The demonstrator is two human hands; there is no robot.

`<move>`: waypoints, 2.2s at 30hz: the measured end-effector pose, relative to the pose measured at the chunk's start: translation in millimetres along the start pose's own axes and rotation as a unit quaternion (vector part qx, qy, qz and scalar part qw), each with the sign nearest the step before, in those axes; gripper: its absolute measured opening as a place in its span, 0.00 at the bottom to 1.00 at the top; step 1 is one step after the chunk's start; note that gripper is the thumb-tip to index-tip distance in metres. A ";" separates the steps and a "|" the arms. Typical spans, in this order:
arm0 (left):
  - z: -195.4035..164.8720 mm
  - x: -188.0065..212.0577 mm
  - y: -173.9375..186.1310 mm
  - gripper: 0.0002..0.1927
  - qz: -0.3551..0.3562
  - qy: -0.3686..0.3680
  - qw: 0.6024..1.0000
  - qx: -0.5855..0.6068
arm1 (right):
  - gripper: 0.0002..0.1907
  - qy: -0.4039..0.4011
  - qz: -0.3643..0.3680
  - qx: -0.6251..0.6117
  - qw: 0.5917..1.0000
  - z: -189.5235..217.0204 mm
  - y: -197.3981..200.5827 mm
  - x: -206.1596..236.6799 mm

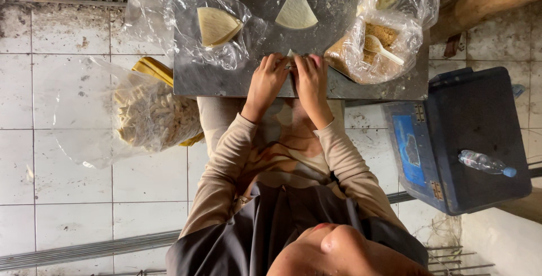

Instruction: The person sits on the floor and assembles triangular food parcels by folding wrappers, adding a grainy filling with a spoon, and sealing the edges. They repeat this process for multiple units, placing finished parcels on the table.

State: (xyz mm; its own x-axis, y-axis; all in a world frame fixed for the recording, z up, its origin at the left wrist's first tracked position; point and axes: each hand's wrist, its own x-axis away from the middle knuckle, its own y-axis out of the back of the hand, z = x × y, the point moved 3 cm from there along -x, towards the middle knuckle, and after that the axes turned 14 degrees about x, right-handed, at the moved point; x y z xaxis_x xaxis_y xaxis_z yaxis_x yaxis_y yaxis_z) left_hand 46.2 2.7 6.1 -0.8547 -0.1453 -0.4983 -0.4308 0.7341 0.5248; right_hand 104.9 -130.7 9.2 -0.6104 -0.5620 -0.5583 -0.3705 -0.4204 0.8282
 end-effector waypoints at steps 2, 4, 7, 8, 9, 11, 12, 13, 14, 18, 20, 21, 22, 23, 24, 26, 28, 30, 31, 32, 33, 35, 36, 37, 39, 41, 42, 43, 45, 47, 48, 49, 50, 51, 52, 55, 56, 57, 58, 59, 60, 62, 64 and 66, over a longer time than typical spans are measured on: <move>-0.6 0.6 -0.9 0.16 -0.004 -0.007 1.000 -0.021 | 0.09 -0.006 0.003 0.003 1.000 -1.4 -2.6 0.5; -0.9 1.1 -0.8 0.18 -0.005 -0.012 0.999 -0.032 | 0.08 -0.012 -0.004 -0.005 1.000 -1.3 -5.2 -0.6; -0.7 0.3 0.0 0.20 -0.001 -0.011 0.999 -0.030 | 0.10 -0.007 -0.003 -0.014 1.000 -0.5 -6.2 -1.9; -0.6 -0.1 -0.1 0.20 0.004 -0.007 1.000 -0.028 | 0.12 -0.008 -0.004 -0.015 1.000 -0.7 -5.7 -2.1; -0.3 -0.7 0.0 0.20 0.008 -0.003 1.000 -0.026 | 0.14 -0.008 -0.006 -0.015 1.000 -0.8 -4.8 -2.4; -1.1 -1.3 0.3 0.19 0.003 -0.008 0.999 -0.031 | 0.14 -0.008 -0.006 -0.021 1.000 -1.5 -3.2 -4.1; -1.8 -1.2 -0.2 0.18 0.001 -0.009 0.999 -0.033 | 0.12 -0.008 -0.005 -0.026 1.000 -1.5 -3.1 -5.5; -2.0 -1.2 -0.5 0.18 0.000 -0.003 1.000 -0.030 | 0.10 -0.009 -0.004 -0.031 0.999 -1.6 -2.6 -7.0; -2.1 -1.4 -0.8 0.19 0.000 0.001 1.000 -0.028 | 0.11 -0.014 0.004 -0.037 0.999 -2.0 -2.7 -8.7; -2.1 -3.0 0.0 0.21 0.000 0.004 1.000 -0.019 | 0.14 -0.004 -0.004 -0.046 0.999 0.5 0.0 -14.1; -2.5 -3.9 1.0 0.21 0.002 -0.004 1.000 -0.019 | 0.13 -0.005 -0.012 -0.056 0.998 1.5 1.7 -15.1; -2.9 -4.0 1.3 0.21 0.003 -0.006 1.000 -0.018 | 0.11 -0.017 -0.008 -0.070 0.997 1.1 1.8 -15.1; -3.0 -4.0 1.4 0.21 0.003 0.000 1.000 -0.019 | 0.10 -0.029 -0.001 -0.083 0.996 0.4 1.7 -14.4; -3.1 -3.9 1.6 0.22 0.004 0.005 1.000 -0.018 | 0.10 -0.026 0.003 -0.070 0.997 0.3 0.8 -14.7; -3.4 -3.7 1.2 0.22 0.006 0.009 1.000 -0.018 | 0.11 -0.024 0.007 -0.057 0.998 -0.4 -1.2 -15.7; -3.6 -4.2 0.9 0.22 0.003 0.011 1.000 -0.016 | 0.11 -0.028 0.018 -0.054 0.998 -2.3 -6.1 -17.3; -3.0 -4.7 0.1 0.22 0.003 0.014 1.000 -0.011 | 0.11 -0.041 0.032 -0.075 0.996 -4.4 -12.5 -17.9; -1.3 -4.3 -0.6 0.22 0.006 0.021 1.000 -0.004 | 0.15 -0.033 0.021 -0.051 0.998 -3.8 -15.7 -14.6; -0.4 -3.8 -0.6 0.23 0.007 0.018 1.000 -0.004 | 0.17 -0.028 0.016 -0.039 0.999 -3.3 -17.2 -13.3; 0.5 -3.8 -1.3 0.23 0.007 0.016 1.000 -0.004 | 0.14 -0.033 0.016 -0.047 0.998 -4.0 -19.4 -13.1; 1.4 -3.2 -1.9 0.23 0.006 0.014 1.000 -0.003 | 0.11 -0.037 0.017 -0.053 0.998 -4.9 -21.0 -13.2; 2.5 -1.1 -3.5 0.23 0.003 0.016 1.000 -0.015 | 0.10 -0.039 0.023 -0.051 0.998 -5.5 -22.3 -12.3; 3.5 -1.5 -4.5 0.23 0.002 0.015 1.000 -0.023 | 0.12 -0.036 0.024 -0.042 0.998 -6.5 -23.0 -14.0; 4.2 -2.2 -5.7 0.22 -0.004 0.017 0.999 -0.036 | 0.14 -0.033 0.025 -0.033 0.999 -6.6 -23.2 -15.6; 4.3 -4.4 -9.3 0.21 -0.015 0.020 0.998 -0.061 | 0.13 -0.064 0.034 -0.038 0.997 -8.7 -23.8 -19.3; 5.0 -8.4 -12.4 0.20 -0.004 0.013 0.993 -0.119 | 0.16 -0.068 0.018 -0.040 0.997 -10.0 -21.4 -21.8; 5.5 -9.8 -13.0 0.19 0.003 0.011 0.989 -0.148 | 0.20 -0.059 0.000 -0.041 0.997 -10.3 -17.1 -19.4; 6.1 -12.2 -12.5 0.21 -0.001 0.004 0.986 -0.166 | 0.25 -0.051 -0.019 -0.042 0.998 -11.1 -11.8 -16.5; 8.0 -19.8 -11.5 0.24 -0.012 -0.009 0.980 -0.200 | 0.23 -0.109 -0.079 -0.092 0.987 -23.4 2.2 -9.5; 10.0 -27.2 -10.2 0.21 -0.018 0.007 0.982 -0.189 | 0.23 -0.194 -0.110 -0.155 0.962 -43.1 24.3 7.7; 11.1 -32.5 -8.9 0.19 -0.023 0.013 0.983 -0.184 | 0.23 -0.247 -0.119 -0.193 0.942 -59.2 37.0 14.5; 11.1 -37.3 -6.6 0.18 -0.029 0.008 0.983 -0.182 | 0.25 -0.254 -0.159 -0.074 0.951 -71.7 52.8 17.3; 10.0 -40.5 -3.6 0.17 -0.034 0.004 0.983 -0.179 | 0.26 -0.256 -0.194 0.047 0.946 -83.1 68.2 19.6; 7.4 -40.8 0.5 0.16 -0.039 0.001 0.984 -0.176 | 0.25 -0.258 -0.183 0.123 0.941 -96.5 80.3 19.0; 5.1 -38.6 7.0 0.15 -0.053 0.012 0.986 -0.159 | 0.25 -0.257 -0.172 0.198 0.930 -108.8 90.2 16.8; -0.9 -11.5 48.2 0.10 -0.098 0.054 0.987 -0.116 | 0.22 -0.282 -0.061 0.184 0.940 -130.6 105.1 20.0; 0.3 4.0 71.3 0.08 -0.114 0.071 0.985 -0.108 | 0.21 -0.296 -0.048 0.147 0.942 -134.6 106.1 21.0; -4.2 29.7 100.7 0.09 -0.170 0.052 0.979 -0.099 | 0.21 -0.310 -0.034 0.110 0.944 -137.0 106.0 23.0; -2.2 52.7 131.6 0.11 -0.190 0.069 0.975 -0.096 | 0.20 -0.324 -0.019 0.073 0.943 -139.3 105.7 25.5; 8.6 65.4 161.5 0.07 -0.217 0.088 0.964 -0.129 | 0.17 -0.293 -0.037 0.090 0.951 -139.3 108.0 26.4; 12.9 89.8 196.5 0.06 -0.247 0.096 0.946 -0.189 | 0.15 -0.262 -0.055 0.105 0.958 -139.1 109.8 27.4; 24.6 145.2 254.8 0.06 -0.358 0.224 0.888 -0.183 | 0.11 -0.253 -0.075 0.113 0.958 -142.0 111.5 28.6; 46.2 180.9 304.5 0.07 -0.419 0.332 0.803 -0.264 | 0.09 -0.298 -0.080 0.099 0.946 -148.9 112.8 27.9; 61.6 205.4 324.2 0.16 -0.398 0.364 0.778 -0.322 | 0.09 -0.288 -0.121 0.084 0.946 -156.0 119.4 23.3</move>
State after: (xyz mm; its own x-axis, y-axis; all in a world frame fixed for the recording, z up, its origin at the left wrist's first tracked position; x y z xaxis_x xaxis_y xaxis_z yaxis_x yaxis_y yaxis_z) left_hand -251.1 251.7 31.3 -0.0806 -0.8930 -0.4428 -0.7633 -0.2304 0.6036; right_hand 155.6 -305.1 87.5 -0.7564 0.0377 -0.6530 -0.6238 -0.3415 0.7030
